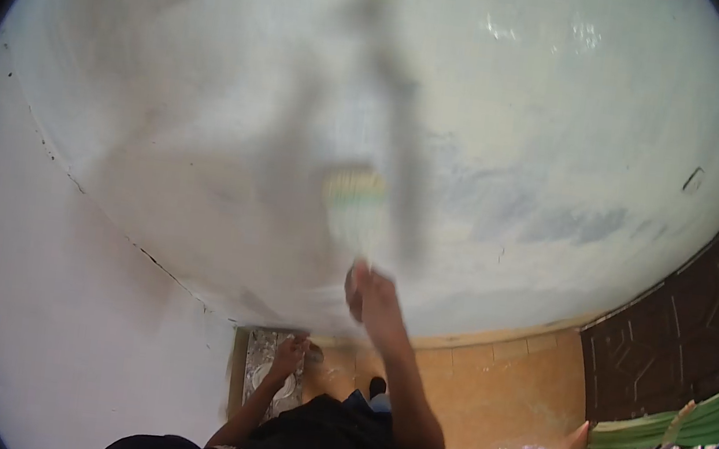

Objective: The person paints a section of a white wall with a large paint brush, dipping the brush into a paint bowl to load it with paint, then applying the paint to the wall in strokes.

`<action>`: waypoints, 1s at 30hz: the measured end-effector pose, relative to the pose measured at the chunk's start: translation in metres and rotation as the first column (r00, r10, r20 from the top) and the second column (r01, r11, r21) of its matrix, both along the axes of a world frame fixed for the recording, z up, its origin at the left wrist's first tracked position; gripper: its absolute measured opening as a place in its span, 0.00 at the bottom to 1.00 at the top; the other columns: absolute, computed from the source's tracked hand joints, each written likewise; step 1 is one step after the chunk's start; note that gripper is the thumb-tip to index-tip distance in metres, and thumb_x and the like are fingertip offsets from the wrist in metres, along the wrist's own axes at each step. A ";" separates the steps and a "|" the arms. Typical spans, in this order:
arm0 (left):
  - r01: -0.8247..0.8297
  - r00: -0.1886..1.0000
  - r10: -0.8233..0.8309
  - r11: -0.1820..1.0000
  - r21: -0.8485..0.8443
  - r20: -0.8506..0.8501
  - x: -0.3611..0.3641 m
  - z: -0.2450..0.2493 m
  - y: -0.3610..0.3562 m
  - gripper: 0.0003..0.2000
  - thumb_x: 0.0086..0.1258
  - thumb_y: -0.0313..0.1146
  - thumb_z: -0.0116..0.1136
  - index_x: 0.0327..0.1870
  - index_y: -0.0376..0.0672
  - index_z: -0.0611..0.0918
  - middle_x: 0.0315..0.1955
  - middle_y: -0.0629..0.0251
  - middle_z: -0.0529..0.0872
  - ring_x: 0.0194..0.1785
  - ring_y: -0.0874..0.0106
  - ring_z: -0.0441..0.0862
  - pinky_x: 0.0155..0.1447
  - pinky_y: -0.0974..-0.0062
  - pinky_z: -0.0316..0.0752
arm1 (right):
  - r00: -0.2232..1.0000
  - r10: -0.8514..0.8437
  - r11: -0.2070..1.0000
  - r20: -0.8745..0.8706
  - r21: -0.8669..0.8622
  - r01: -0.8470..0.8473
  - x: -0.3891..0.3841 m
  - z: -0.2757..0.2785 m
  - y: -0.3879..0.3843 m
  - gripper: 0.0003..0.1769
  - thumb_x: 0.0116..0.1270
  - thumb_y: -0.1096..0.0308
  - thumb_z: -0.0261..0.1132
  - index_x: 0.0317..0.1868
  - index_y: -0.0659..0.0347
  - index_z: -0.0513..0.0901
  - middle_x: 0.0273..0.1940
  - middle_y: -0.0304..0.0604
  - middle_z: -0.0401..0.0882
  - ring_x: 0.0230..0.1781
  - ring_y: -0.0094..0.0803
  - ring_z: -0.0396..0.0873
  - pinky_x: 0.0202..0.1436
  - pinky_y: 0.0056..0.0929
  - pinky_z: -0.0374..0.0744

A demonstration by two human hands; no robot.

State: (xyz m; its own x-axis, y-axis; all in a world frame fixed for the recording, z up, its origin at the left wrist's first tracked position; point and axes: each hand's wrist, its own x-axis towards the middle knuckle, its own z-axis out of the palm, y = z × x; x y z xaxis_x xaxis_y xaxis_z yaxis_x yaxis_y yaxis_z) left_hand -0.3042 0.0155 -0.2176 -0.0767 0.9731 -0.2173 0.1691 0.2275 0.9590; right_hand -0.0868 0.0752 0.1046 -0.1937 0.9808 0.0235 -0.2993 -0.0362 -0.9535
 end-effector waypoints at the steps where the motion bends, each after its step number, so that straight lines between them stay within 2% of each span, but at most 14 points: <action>1: -0.019 0.999 0.017 0.999 0.047 0.044 0.001 0.002 -0.002 0.13 0.74 0.33 0.60 0.57 0.42 0.82 0.34 0.69 0.85 0.37 0.79 0.81 0.41 0.78 0.77 | 0.997 -0.046 0.992 0.061 0.123 0.038 0.006 0.025 0.010 0.25 0.79 0.43 0.48 0.27 0.50 0.63 0.17 0.25 0.53 0.13 0.14 0.48 0.16 0.20 0.48; 3: 0.023 1.000 -0.023 1.000 0.014 -0.004 -0.003 0.006 0.000 0.14 0.75 0.34 0.59 0.58 0.42 0.81 0.36 0.67 0.85 0.39 0.77 0.82 0.45 0.76 0.77 | 0.996 -0.092 0.967 0.004 0.238 0.089 0.014 0.080 0.028 0.26 0.79 0.42 0.48 0.28 0.51 0.64 0.17 0.25 0.52 0.14 0.14 0.47 0.16 0.20 0.47; 5: 0.036 0.999 -0.036 0.999 -0.008 -0.013 -0.003 0.020 0.007 0.14 0.75 0.35 0.59 0.59 0.43 0.80 0.39 0.65 0.86 0.41 0.75 0.82 0.48 0.74 0.78 | 0.998 -0.065 0.971 -0.023 0.230 0.069 0.019 0.113 0.044 0.25 0.79 0.42 0.48 0.28 0.50 0.64 0.18 0.25 0.50 0.15 0.14 0.45 0.16 0.20 0.47; 7: 0.023 1.000 -0.023 0.999 -0.025 0.018 0.002 0.045 0.010 0.15 0.76 0.36 0.58 0.59 0.43 0.80 0.41 0.64 0.86 0.42 0.73 0.82 0.49 0.73 0.77 | 0.998 -0.064 0.976 -0.021 0.207 0.067 0.020 0.097 0.047 0.25 0.79 0.42 0.48 0.28 0.50 0.64 0.18 0.24 0.50 0.15 0.14 0.45 0.16 0.20 0.47; 10: 0.018 0.999 -0.020 0.999 0.050 0.027 0.000 0.024 0.018 0.16 0.76 0.37 0.59 0.59 0.43 0.80 0.43 0.63 0.85 0.42 0.74 0.82 0.47 0.74 0.78 | 0.999 -0.040 0.996 -0.003 0.085 0.040 0.020 0.034 0.037 0.25 0.80 0.43 0.48 0.27 0.49 0.62 0.18 0.24 0.50 0.14 0.13 0.45 0.15 0.19 0.46; 12: -0.004 0.999 0.003 1.000 0.020 0.047 -0.001 0.006 0.020 0.16 0.75 0.37 0.59 0.60 0.44 0.80 0.43 0.63 0.85 0.42 0.75 0.82 0.45 0.75 0.78 | 0.995 -0.064 0.998 -0.078 -0.034 0.061 0.013 0.015 0.015 0.25 0.79 0.44 0.51 0.27 0.49 0.62 0.17 0.24 0.51 0.12 0.12 0.47 0.14 0.18 0.45; 13: -0.014 0.998 0.014 1.000 0.004 0.061 0.003 -0.002 0.021 0.16 0.75 0.38 0.59 0.60 0.44 0.80 0.43 0.63 0.85 0.43 0.76 0.82 0.44 0.76 0.78 | 0.995 -0.060 0.998 -0.075 0.022 0.062 0.013 0.025 0.014 0.25 0.79 0.44 0.50 0.27 0.50 0.63 0.17 0.24 0.52 0.12 0.12 0.47 0.14 0.18 0.45; 17: 0.082 0.994 -0.080 0.996 -0.034 0.075 0.016 0.030 0.012 0.15 0.75 0.37 0.60 0.59 0.44 0.81 0.43 0.64 0.85 0.43 0.77 0.82 0.42 0.76 0.78 | 0.995 -0.096 0.952 -0.011 0.290 0.095 0.022 0.102 0.021 0.26 0.79 0.42 0.48 0.28 0.52 0.64 0.17 0.25 0.53 0.13 0.13 0.46 0.15 0.20 0.46; 20: 0.132 0.988 -0.128 0.991 -0.038 0.089 0.025 0.023 0.014 0.15 0.75 0.37 0.60 0.59 0.43 0.81 0.43 0.65 0.85 0.44 0.75 0.82 0.46 0.74 0.78 | 0.997 -0.076 0.972 -0.023 0.222 0.079 0.026 0.118 0.044 0.25 0.80 0.43 0.48 0.27 0.51 0.64 0.18 0.25 0.53 0.14 0.14 0.47 0.16 0.20 0.47; 23: 0.124 0.992 -0.124 0.992 0.009 0.023 0.034 0.028 0.013 0.15 0.74 0.36 0.60 0.58 0.43 0.81 0.43 0.64 0.86 0.46 0.73 0.83 0.51 0.72 0.77 | 0.994 -0.092 0.981 0.057 0.178 0.081 0.029 0.025 0.060 0.25 0.80 0.45 0.48 0.27 0.51 0.63 0.18 0.26 0.53 0.14 0.15 0.48 0.17 0.21 0.49; 24: 0.108 0.994 -0.108 0.994 0.008 -0.013 0.036 0.033 0.009 0.15 0.74 0.36 0.60 0.58 0.42 0.81 0.43 0.64 0.86 0.47 0.72 0.83 0.52 0.71 0.77 | 0.999 -0.045 0.987 0.022 0.156 0.041 0.030 -0.012 0.052 0.25 0.80 0.45 0.49 0.27 0.50 0.63 0.18 0.26 0.54 0.14 0.16 0.49 0.17 0.21 0.50; 26: 0.073 0.997 -0.073 0.997 -0.006 -0.038 0.034 0.032 0.008 0.15 0.74 0.36 0.60 0.58 0.43 0.81 0.43 0.63 0.86 0.47 0.71 0.83 0.53 0.70 0.77 | 0.995 -0.096 0.991 0.019 -0.091 0.097 0.018 -0.073 0.021 0.25 0.80 0.46 0.49 0.25 0.50 0.62 0.17 0.26 0.53 0.13 0.15 0.50 0.16 0.20 0.50; 28: 0.048 0.999 -0.048 0.998 -0.044 -0.011 0.031 0.025 0.004 0.15 0.74 0.36 0.60 0.58 0.43 0.81 0.43 0.63 0.86 0.47 0.71 0.83 0.53 0.70 0.77 | 0.993 -0.105 0.963 -0.059 -0.254 0.087 0.008 -0.077 -0.004 0.26 0.80 0.45 0.49 0.25 0.51 0.63 0.17 0.26 0.53 0.13 0.15 0.50 0.15 0.20 0.49; 30: 0.064 0.996 -0.064 0.998 -0.009 -0.061 0.024 0.011 0.011 0.15 0.74 0.36 0.60 0.58 0.42 0.81 0.44 0.62 0.86 0.47 0.71 0.83 0.53 0.71 0.77 | 0.995 -0.082 0.995 -0.057 0.058 0.085 0.005 -0.055 0.006 0.26 0.80 0.45 0.48 0.26 0.52 0.62 0.17 0.26 0.53 0.13 0.14 0.50 0.16 0.19 0.49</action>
